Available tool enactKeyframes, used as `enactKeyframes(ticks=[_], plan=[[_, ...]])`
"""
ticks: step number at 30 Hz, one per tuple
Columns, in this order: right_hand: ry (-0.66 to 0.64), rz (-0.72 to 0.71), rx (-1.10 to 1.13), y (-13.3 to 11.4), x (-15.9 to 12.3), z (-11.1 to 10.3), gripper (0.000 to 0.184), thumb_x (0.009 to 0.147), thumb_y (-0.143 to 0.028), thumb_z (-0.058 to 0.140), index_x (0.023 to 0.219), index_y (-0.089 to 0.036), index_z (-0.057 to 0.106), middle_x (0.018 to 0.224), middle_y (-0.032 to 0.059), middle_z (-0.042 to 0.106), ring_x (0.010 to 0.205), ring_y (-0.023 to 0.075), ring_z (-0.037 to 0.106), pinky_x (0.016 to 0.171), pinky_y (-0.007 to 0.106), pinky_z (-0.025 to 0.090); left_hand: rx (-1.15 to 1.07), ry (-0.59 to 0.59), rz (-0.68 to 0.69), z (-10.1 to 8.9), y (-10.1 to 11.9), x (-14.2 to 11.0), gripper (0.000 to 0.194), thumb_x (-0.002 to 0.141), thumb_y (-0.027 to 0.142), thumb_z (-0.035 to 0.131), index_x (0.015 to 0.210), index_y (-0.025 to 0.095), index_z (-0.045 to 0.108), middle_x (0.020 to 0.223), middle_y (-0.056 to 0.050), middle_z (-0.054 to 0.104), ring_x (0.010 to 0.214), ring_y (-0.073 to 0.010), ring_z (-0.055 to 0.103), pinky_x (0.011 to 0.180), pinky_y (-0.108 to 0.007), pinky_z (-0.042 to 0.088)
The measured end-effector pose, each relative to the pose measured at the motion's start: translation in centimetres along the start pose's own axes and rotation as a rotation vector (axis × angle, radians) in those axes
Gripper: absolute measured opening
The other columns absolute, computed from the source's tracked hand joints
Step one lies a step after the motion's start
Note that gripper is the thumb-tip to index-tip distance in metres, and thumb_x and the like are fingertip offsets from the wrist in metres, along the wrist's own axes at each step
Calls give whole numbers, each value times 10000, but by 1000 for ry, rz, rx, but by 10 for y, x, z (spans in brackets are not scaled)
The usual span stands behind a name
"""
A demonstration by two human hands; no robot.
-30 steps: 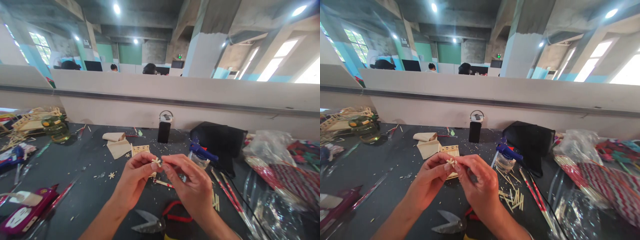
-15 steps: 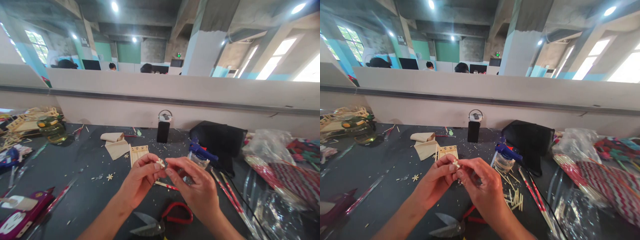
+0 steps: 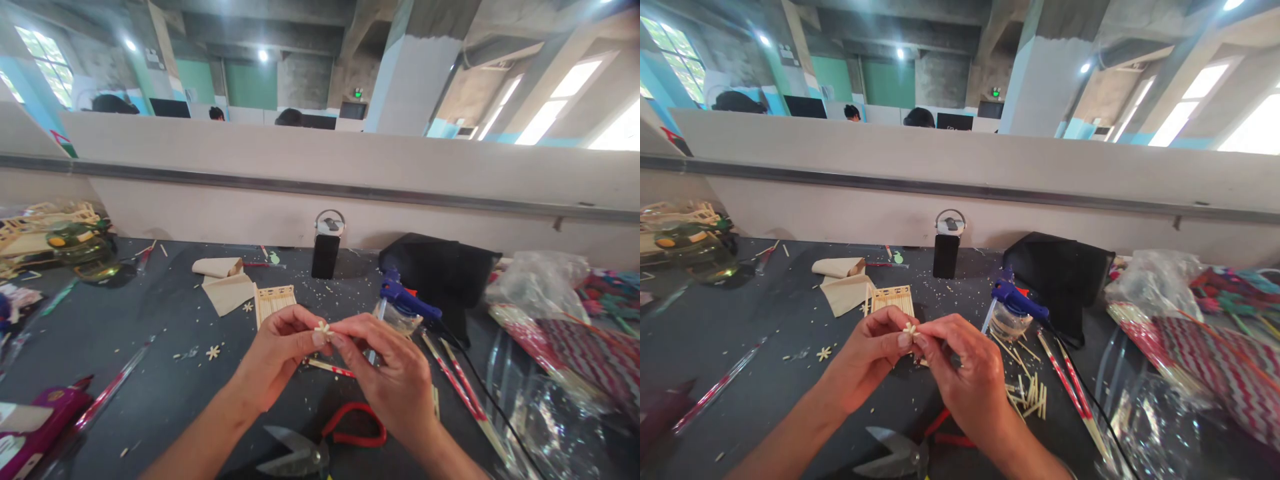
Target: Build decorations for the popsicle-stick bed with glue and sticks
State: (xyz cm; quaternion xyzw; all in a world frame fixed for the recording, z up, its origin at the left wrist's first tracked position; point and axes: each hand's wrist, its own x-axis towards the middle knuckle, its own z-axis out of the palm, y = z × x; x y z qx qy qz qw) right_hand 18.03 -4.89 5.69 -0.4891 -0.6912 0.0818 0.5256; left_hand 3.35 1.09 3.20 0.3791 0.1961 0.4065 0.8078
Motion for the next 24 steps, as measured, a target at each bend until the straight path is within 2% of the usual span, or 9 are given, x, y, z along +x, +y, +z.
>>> enactKeyframes(ticks=[6,11,13,15,18,21,24], plan=[[42,33,27,-2,-1,0,129,854,-126,625,839,-229,700,759,0,716,649,135,648,602,249,528,-63,-59,-27,1,-1,4,112,702,140,782,758,161,688,731,-6,698,653,-100,643,662,-203,485],[25,216,154,1,-3,-3,106,873,-206,611,824,-228,703,687,-16,696,535,117,625,489,218,504,-130,-115,-66,3,0,8,123,694,146,787,754,167,682,724,6,693,621,-101,643,641,-210,495],[44,230,169,2,-3,-4,87,863,-212,630,815,-231,701,665,-29,683,493,102,596,452,205,479,-174,-118,-70,5,0,9,118,702,138,779,762,166,681,751,7,693,633,-96,645,651,-204,498],[71,192,154,2,-2,-6,73,846,-191,654,800,-233,692,666,-37,674,500,95,589,452,197,471,-218,-116,-52,6,0,10,102,723,135,763,773,164,679,768,7,685,657,-91,643,678,-200,504],[90,56,57,-1,0,-5,90,831,-136,667,805,-220,683,709,-25,682,576,102,612,523,202,497,-281,-102,-4,8,-2,9,82,762,126,730,801,173,676,778,10,669,682,-78,627,703,-194,509],[90,-94,-82,-2,2,2,93,817,-91,671,818,-184,678,727,12,688,630,120,624,586,226,513,-333,-75,17,7,-5,7,72,796,130,700,831,187,675,794,17,666,678,-63,612,691,-186,510],[80,-172,-181,0,3,11,76,806,-74,677,803,-150,672,699,38,684,638,138,623,598,250,512,-366,-28,17,5,-9,5,61,818,139,682,842,194,673,805,23,673,687,-57,613,673,-173,505]])
